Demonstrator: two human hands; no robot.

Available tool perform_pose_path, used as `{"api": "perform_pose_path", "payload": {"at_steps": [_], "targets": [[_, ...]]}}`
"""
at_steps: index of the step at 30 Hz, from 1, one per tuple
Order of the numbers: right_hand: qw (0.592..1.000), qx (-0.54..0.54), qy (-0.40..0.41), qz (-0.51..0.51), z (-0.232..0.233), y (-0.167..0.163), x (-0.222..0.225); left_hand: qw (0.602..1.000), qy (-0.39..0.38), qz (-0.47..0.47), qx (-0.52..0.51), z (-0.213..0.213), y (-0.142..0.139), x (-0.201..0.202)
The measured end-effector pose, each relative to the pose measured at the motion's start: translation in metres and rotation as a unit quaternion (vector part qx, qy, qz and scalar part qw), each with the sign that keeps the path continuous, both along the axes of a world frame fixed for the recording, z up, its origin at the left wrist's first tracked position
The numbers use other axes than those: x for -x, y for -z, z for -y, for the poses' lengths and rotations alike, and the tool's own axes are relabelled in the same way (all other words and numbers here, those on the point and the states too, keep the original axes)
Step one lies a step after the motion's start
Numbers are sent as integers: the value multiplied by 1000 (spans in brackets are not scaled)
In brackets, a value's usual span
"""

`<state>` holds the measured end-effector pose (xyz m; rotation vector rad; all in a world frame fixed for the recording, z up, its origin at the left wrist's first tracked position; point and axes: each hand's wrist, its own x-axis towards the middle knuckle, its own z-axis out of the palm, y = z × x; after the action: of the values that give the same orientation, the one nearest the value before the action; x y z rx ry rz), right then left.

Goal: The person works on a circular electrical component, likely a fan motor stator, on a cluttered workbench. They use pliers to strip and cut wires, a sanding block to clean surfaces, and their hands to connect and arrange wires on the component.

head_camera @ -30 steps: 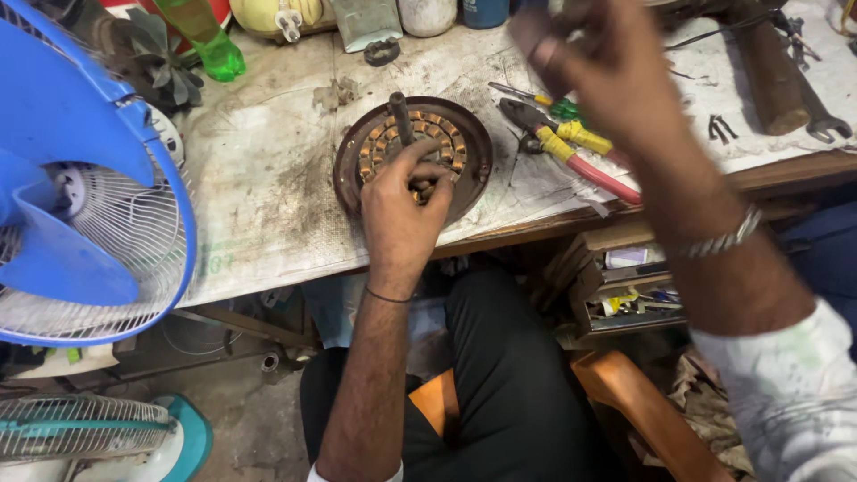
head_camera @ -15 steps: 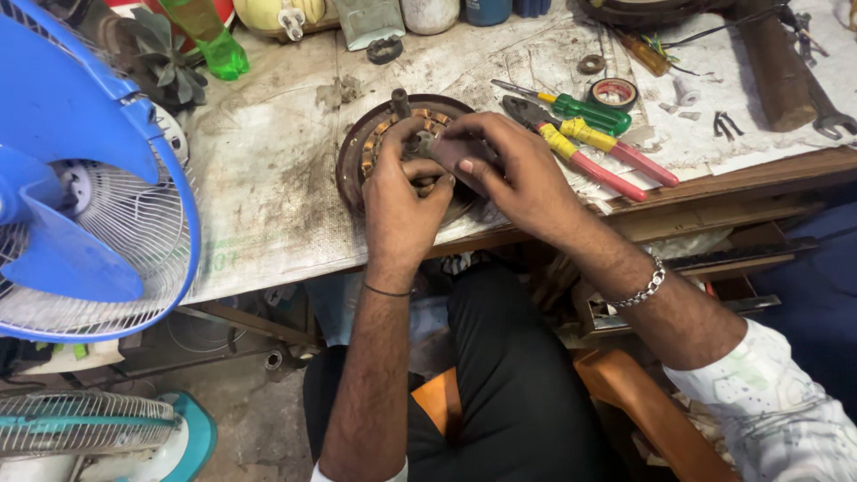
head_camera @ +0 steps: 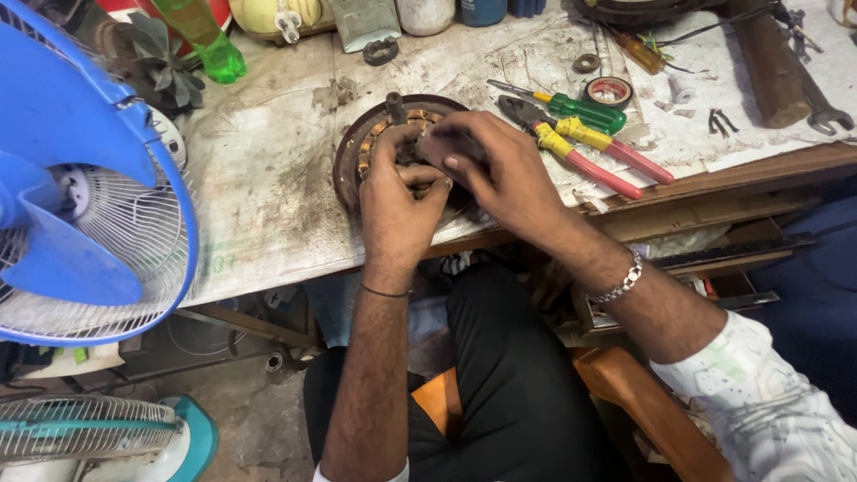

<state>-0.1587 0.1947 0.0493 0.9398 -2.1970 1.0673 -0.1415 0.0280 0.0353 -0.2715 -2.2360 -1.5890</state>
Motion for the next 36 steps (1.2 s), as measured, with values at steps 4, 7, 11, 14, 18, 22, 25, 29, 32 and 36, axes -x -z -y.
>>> {"api": "perform_pose_path", "payload": {"at_steps": [4, 7, 11, 14, 18, 22, 25, 29, 32, 36], "targets": [[999, 45, 23, -12, 0, -3, 3, 1000, -1, 9, -5, -1, -2, 0], [997, 81, 5, 21, -5, -1, -3, 1000, -14, 2, -2, -1, -2, -1], [999, 40, 21, -6, -7, 4, -3, 999, -1, 9, -31, -2, -1, -2], [997, 69, 36, 7, -8, 5, 4, 1000, -23, -17, 4, -2, -1, -2], [998, 53, 19, 8, -10, 6, 8, 1000, -19, 8, -11, -2, 0, -1], [996, 84, 41, 15, -11, 5, 6, 1000, -7, -6, -17, -3, 1, -1], [997, 65, -21, 29, -10, 5, 6, 1000, -3, -8, -25, -3, 3, -1], [997, 68, 42, 10, -9, 4, 8, 998, 18, 10, -62, -3, 5, 1], [995, 88, -19, 37, -9, 4, 8, 1000, -18, 7, -24, -4, 7, 3], [994, 93, 16, 49, -9, 4, 9, 998, -1, 0, -58, -4, 8, 7]]}}
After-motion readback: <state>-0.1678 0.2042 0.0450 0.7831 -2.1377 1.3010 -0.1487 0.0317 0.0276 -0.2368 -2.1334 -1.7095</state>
